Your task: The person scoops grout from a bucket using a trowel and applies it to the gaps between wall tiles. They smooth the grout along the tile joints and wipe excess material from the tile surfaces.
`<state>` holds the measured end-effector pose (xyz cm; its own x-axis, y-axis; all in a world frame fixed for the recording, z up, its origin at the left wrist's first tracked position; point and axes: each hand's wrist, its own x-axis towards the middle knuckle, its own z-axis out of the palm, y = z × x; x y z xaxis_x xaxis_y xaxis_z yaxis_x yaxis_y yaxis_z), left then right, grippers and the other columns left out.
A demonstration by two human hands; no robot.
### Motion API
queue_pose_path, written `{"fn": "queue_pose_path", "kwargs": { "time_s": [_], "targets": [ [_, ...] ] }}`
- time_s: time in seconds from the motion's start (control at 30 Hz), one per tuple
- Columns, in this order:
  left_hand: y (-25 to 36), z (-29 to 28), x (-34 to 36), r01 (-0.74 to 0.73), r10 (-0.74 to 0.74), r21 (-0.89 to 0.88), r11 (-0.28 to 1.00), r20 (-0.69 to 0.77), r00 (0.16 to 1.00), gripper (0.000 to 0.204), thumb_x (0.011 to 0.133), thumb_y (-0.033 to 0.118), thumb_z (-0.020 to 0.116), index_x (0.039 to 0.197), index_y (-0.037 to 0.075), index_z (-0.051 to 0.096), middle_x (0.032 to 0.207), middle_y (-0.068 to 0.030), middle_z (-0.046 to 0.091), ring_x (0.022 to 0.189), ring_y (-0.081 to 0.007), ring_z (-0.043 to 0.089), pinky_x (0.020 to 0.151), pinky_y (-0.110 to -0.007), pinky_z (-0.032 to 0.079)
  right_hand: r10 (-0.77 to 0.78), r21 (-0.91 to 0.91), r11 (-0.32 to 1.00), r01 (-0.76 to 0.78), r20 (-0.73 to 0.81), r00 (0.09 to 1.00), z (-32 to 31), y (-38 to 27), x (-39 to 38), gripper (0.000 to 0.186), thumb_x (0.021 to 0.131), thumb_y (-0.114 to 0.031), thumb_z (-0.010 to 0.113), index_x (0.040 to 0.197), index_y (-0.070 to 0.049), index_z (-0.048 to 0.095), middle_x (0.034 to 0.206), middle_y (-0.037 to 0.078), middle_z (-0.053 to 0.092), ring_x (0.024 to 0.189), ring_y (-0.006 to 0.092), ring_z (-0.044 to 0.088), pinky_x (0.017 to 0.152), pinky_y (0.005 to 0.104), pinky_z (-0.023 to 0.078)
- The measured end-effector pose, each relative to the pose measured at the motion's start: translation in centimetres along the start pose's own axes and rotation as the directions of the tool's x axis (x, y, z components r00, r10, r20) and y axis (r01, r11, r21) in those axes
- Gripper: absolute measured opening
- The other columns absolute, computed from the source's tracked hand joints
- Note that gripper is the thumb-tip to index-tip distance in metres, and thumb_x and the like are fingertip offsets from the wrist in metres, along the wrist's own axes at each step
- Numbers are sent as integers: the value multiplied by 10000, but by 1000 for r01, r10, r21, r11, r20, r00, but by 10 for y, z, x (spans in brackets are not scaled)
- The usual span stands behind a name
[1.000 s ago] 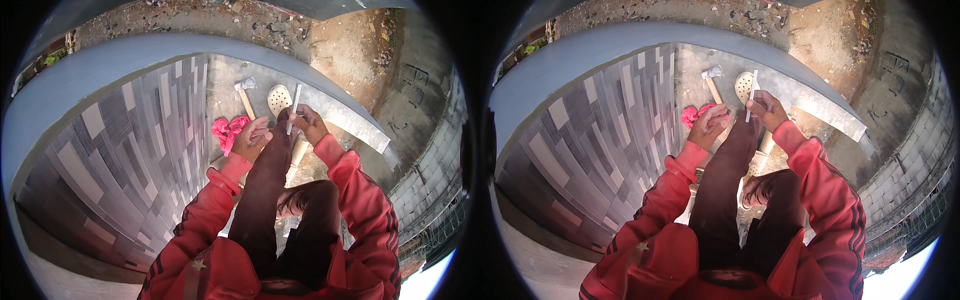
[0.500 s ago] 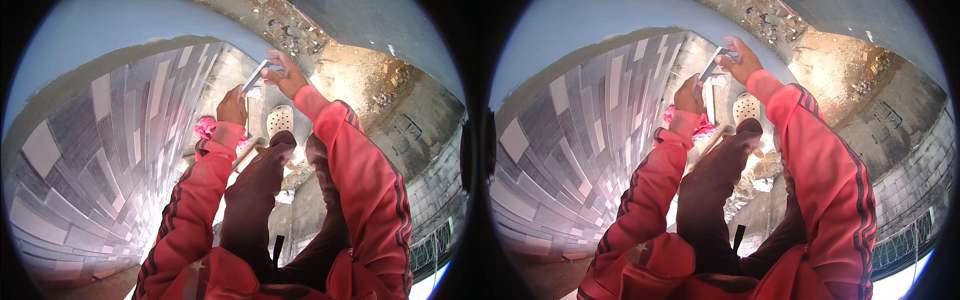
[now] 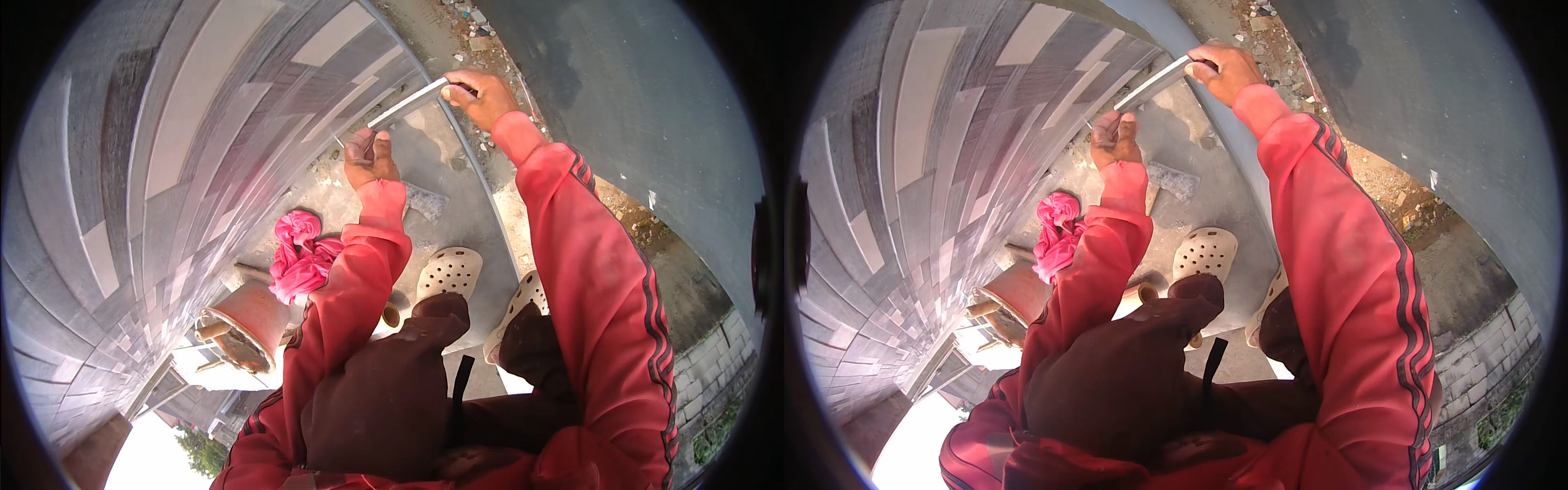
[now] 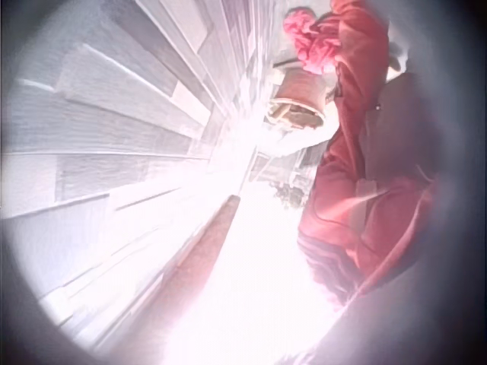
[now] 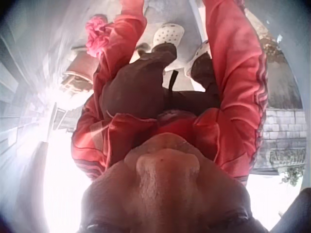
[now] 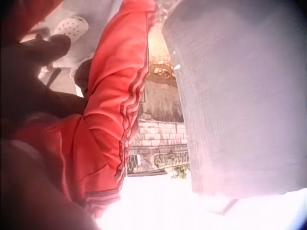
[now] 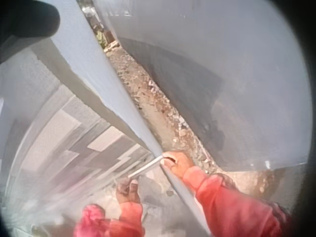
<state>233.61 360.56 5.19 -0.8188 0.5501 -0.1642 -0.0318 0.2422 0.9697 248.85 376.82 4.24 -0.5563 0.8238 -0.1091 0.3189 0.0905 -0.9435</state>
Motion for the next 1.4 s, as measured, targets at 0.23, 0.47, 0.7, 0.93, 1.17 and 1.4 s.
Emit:
{"fn": "queue_pose_path", "kwargs": {
  "time_s": [0.23,0.47,0.7,0.93,1.17,1.4],
  "targets": [
    [-2,18,7,10,-16,-125,992,-46,999,424,850,75,666,1210,-104,529,1075,-155,633,921,-190,630,765,-281,528,-77,-21,997,76,-47,996,8,11,26,275,830,-207,672,1062,-58,679,880,103,688,759,201,659,728,333,499],
    [-4,17,9,-27,22,-84,996,-70,997,434,847,54,655,1223,-111,516,1104,-160,626,958,-192,620,827,-281,511,-137,-47,990,135,-48,989,13,11,33,283,818,-225,677,1036,-44,682,950,119,688,845,262,657,790,350,492],
    [-4,16,4,-4,-17,-265,964,-77,997,410,853,-6,602,1231,-121,495,1122,-179,611,998,-197,612,884,-277,477,-170,-44,985,167,-82,982,20,14,33,274,811,-220,679,1027,-52,687,961,120,682,879,287,644,794,363,493],
    [-1,19,4,13,-40,-370,929,-66,997,451,861,-46,563,1279,-142,422,1232,-228,523,1116,-249,563,910,-298,483,-242,-108,967,230,-110,964,21,9,33,252,818,-220,665,1011,-61,689,942,119,666,883,311,626,798,377,485],
    [13,20,-5,72,-99,-403,912,-46,994,505,878,-46,531,1325,-170,332,1297,-257,457,1196,-325,521,967,-341,476,-317,-197,937,289,-129,940,20,4,25,226,831,-212,667,1004,-68,688,948,107,664,886,302,623,783,363,480],
    [8,21,0,51,-73,-311,949,-61,995,515,873,-35,547,1324,-159,333,1265,-227,462,1181,-315,517,973,-359,467,-378,-225,909,350,-97,921,20,6,29,201,835,-204,644,962,-53,681,932,100,640,879,313,608,769,376,473]
  ]
}}
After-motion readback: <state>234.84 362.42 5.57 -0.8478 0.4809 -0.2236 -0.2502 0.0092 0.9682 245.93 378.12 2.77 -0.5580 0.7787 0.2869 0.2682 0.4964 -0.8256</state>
